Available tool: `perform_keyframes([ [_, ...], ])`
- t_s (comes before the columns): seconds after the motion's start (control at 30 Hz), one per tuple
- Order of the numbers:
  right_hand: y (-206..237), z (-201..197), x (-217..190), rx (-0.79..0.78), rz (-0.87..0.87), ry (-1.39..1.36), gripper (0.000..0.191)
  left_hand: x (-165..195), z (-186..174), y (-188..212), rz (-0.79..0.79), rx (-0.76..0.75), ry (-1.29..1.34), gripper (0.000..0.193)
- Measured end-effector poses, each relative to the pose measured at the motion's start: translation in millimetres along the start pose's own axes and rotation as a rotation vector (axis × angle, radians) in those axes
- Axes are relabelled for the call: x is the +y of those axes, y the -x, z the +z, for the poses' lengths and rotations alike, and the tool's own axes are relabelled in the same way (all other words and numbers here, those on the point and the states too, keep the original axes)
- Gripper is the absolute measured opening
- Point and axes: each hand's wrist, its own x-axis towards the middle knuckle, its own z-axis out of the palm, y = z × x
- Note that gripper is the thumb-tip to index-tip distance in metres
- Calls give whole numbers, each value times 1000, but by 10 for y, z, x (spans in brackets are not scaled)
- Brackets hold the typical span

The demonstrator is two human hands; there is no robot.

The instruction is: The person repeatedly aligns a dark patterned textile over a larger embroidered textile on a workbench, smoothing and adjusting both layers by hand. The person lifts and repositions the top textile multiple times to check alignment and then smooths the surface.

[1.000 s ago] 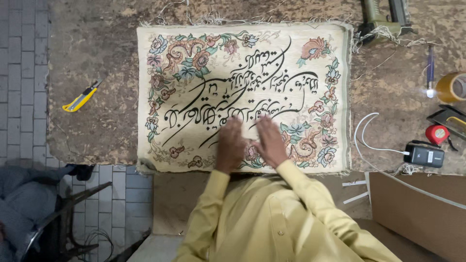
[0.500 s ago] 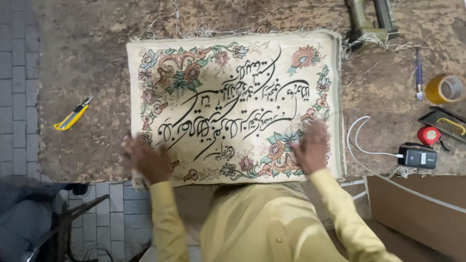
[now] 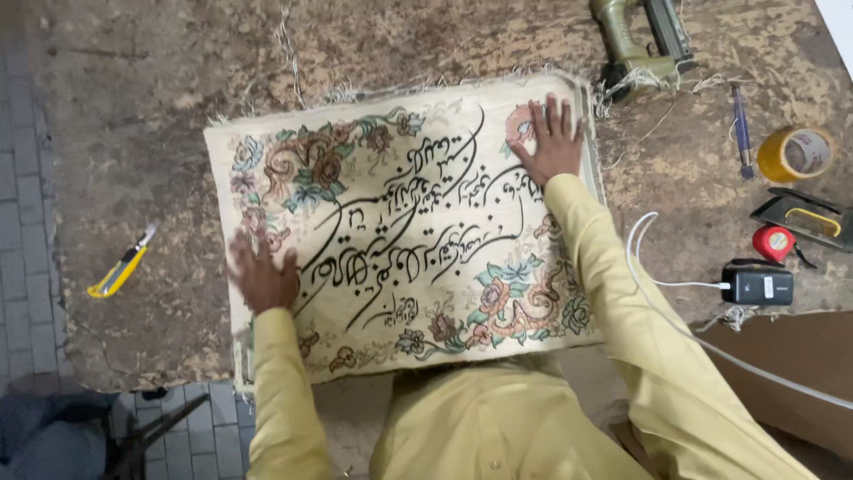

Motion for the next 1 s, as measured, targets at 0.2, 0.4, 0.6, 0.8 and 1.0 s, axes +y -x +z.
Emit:
perform_keyframes([
  [0.2, 144, 105, 57, 126, -34, 58, 87, -152, -62, 503, -52, 155, -54, 83],
  [0.4, 676, 364, 64, 129, -254, -100, 81, -394, 27, 1293, -75, 44, 7, 76],
  [0.6, 497, 256, 285, 138, -265, -172, 83, -293, -483, 1070, -311, 152, -110, 78],
  [0.8, 758, 368, 208, 183, -251, -61, 77, 2238, -835, -667, 267, 419, 416, 43],
  [1.0, 791, 413, 241, 177, -186, -183, 71, 6014, -683, -2481, 856, 144, 448, 88],
])
